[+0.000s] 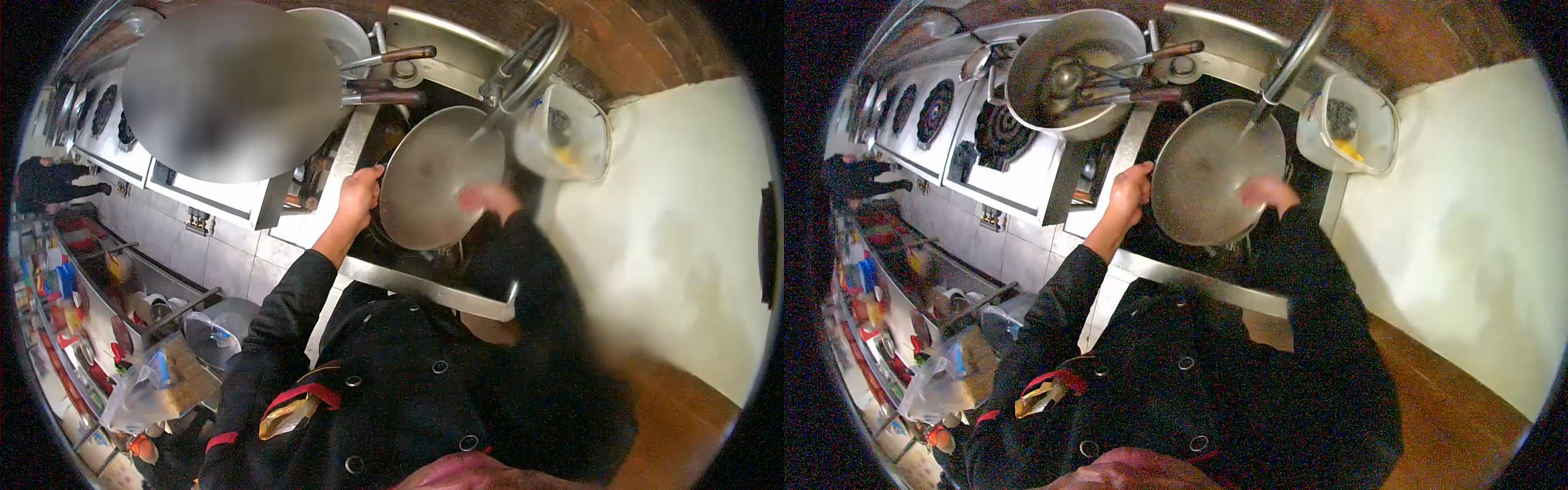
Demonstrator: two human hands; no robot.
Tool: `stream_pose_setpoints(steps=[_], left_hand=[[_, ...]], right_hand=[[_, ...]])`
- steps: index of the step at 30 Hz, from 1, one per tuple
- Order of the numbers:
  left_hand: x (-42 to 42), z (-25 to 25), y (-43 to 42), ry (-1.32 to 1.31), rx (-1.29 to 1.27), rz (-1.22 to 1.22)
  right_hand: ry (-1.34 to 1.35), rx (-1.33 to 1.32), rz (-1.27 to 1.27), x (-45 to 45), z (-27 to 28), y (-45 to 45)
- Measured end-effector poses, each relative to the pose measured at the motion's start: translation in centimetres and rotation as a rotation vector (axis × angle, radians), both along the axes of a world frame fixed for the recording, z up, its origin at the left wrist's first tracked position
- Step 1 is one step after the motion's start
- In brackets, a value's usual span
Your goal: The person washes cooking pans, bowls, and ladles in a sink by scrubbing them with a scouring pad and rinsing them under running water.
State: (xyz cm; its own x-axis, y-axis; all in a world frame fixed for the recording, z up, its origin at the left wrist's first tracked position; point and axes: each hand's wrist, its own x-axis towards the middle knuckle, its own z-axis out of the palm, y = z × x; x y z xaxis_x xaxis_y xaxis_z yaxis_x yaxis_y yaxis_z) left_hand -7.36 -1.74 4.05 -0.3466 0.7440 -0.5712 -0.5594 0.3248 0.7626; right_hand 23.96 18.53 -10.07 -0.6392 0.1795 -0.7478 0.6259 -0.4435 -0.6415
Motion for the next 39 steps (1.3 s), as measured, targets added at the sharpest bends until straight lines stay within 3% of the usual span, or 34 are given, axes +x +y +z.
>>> stream_pose_setpoints(steps=[2,4,5,6,8,10,12,14,15,17,19,21,22,24,26,27,30,31,33,34,36,37,39], left_hand=[[0.2,0.5,0.2,0.042,-0.039,-0.028],[1.4,0.7,0.7,0.056,-0.024,-0.028],[1.6,0.1,1.1,0.068,-0.016,-0.025],[1.6,-0.2,1.5,0.08,-0.006,-0.019],[1.4,-0.2,2.0,0.085,0.02,-0.02],[0.4,-0.3,2.4,0.091,0.044,-0.016],[-0.8,-0.5,2.4,-0.031,0.081,0.001],[-1.0,-0.2,2.1,-0.046,0.064,-0.006],[-1.0,-0.7,2.1,-0.056,0.082,-0.009],[-0.7,-1.6,2.3,-0.075,0.103,-0.024],[0.0,-2.4,2.6,-0.099,0.087,0.011],[0.5,-2.4,3.0,-0.096,0.11,0.008],[0.7,-2.4,2.9,-0.081,0.131,0.011],[-0.1,-2.3,2.5,-0.103,0.121,-0.002],[-1.0,-1.9,2.2,-0.115,0.118,-0.008],[-1.2,-1.8,1.9,-0.079,0.115,-0.011],[-1.5,-1.3,1.3,0.007,0.096,-0.001],[-1.2,-1.2,0.9,0.05,0.079,0.006],[-0.2,-0.6,0.3,0.094,0.074,0.017],[0.4,0.0,0.1,0.135,0.072,0.024],[1.9,1.5,-0.4,0.182,0.064,0.025],[2.5,1.6,-0.7,0.199,0.074,0.037],[3.5,3.2,-1.4,0.199,0.067,0.063]], right_hand=[[0.076,0.186,-0.526,-3.0,1.1,3.7],[0.299,0.228,-0.769,-9.7,3.9,4.8],[0.434,0.02,-0.767,-11.9,3.9,3.4],[0.568,-0.186,-0.753,-14.1,3.8,2.4],[0.753,-0.615,-0.456,-15.9,4.8,-3.9],[0.552,-0.62,-0.118,-14.7,0.5,-8.9],[0.193,-0.599,-0.06,-9.0,-4.9,-10.3],[-0.386,-0.164,0.308,-7.6,-0.7,-6.5],[-0.391,-0.167,0.3,-7.1,-0.6,-5.2],[-0.189,0.035,-0.002,-6.1,-0.2,-3.4],[0.054,-0.15,-0.229,-10.5,5.4,-5.5],[0.351,-0.35,-0.251,-13.7,7.9,-8.0],[0.347,-0.354,-0.255,-13.7,7.6,-9.3],[0.574,-0.597,0.184,-13.4,6.2,-11.3],[-0.221,-0.271,0.528,-10.4,2.0,-10.7],[-0.218,-0.272,0.535,-8.5,0.6,-9.3],[-0.478,0.435,0.437,-4.3,-2.6,-1.1],[-0.397,0.685,0.536,-5.3,-3.2,2.9],[-0.013,0.725,-0.008,-8.1,-1.1,5.8],[0.278,0.447,-0.623,-11.3,1.9,5.6],[0.879,0.129,-0.596,-12.9,6.3,0.9],[0.892,0.125,-0.587,-12.8,6.0,-1.2],[0.722,-0.224,-0.29,-12.3,2.5,-5.4]])
